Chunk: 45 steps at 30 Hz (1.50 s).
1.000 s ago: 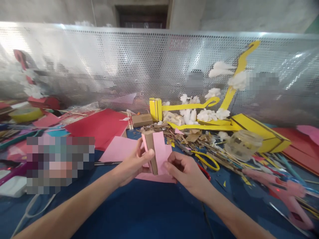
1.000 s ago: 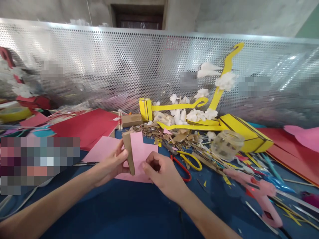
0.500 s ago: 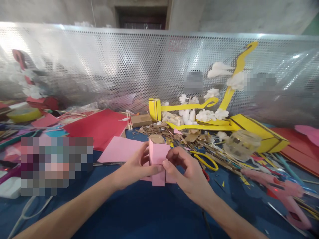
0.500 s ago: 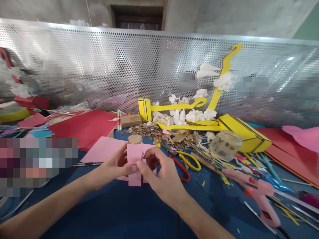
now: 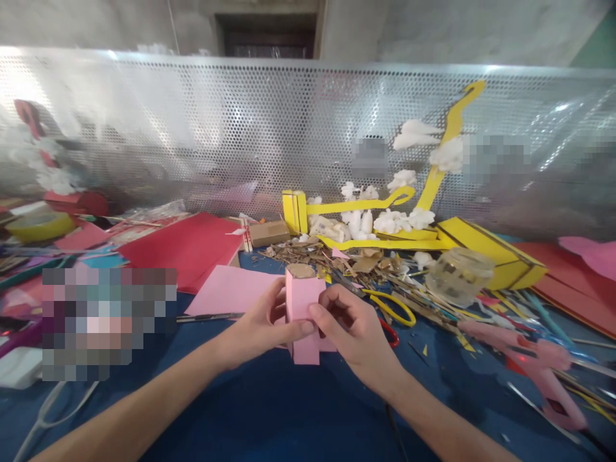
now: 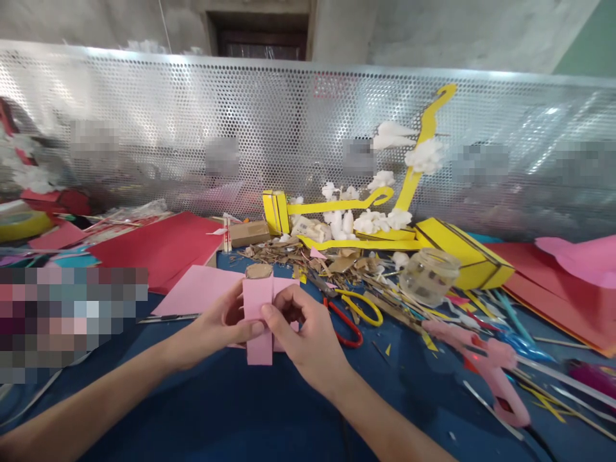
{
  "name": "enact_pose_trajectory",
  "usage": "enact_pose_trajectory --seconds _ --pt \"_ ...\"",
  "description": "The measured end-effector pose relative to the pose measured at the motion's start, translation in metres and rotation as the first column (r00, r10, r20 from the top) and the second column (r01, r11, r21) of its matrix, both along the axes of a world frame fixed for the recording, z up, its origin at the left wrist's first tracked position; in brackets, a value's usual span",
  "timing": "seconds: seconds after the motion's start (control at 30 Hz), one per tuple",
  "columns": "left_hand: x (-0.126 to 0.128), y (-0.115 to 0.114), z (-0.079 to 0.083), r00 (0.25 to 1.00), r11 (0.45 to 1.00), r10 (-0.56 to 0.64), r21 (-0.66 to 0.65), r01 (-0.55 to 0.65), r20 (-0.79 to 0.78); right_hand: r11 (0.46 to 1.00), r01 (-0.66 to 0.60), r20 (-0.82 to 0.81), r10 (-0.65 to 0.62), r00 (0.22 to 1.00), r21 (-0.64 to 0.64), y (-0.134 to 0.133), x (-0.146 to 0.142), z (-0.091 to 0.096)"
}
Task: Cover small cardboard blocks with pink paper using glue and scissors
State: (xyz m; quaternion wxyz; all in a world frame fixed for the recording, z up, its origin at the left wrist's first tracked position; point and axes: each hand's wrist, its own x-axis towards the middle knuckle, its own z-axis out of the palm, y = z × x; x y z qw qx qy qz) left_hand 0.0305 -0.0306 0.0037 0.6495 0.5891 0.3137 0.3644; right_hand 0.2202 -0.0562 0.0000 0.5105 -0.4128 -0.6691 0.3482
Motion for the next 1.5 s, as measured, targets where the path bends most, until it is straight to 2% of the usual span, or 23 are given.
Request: enact_pose_trajectory --seconds 0.17,0.33,0.5,0.73,1.5 --pt "0.0 0.0 0.001 0.999 0.997 0.036 -0.07 -0.038 -0.03 1.0 0.002 -0.01 -0.002 1.0 -0.014 0.002 0.0 -0.001" --pt "-0.004 0.006 -0.001 0.993 0.978 0.116 -0.174 -0.116 -0.011 0.998 -0.059 -0.094 0.056 0.994 -0.029 0.006 0.003 -0.005" --pt "-0.005 0.011 -0.006 0.988 0.973 0.156 -0.171 -0.156 -0.014 0.99 -0.113 -0.075 0.107 0.991 -0.082 0.006 0.002 -0.008" --pt "-0.003 0.012 -0.01 0.99 0.976 0.144 -0.165 -0.142 0.003 0.992 -0.076 0.019 0.078 0.997 -0.105 0.004 -0.002 -0.012" --pt "-0.003 0.012 -0.013 0.989 0.964 0.147 -0.228 -0.138 0.025 0.979 -0.121 -0.022 0.119 0.993 -0.162 0.005 -0.002 -0.014"
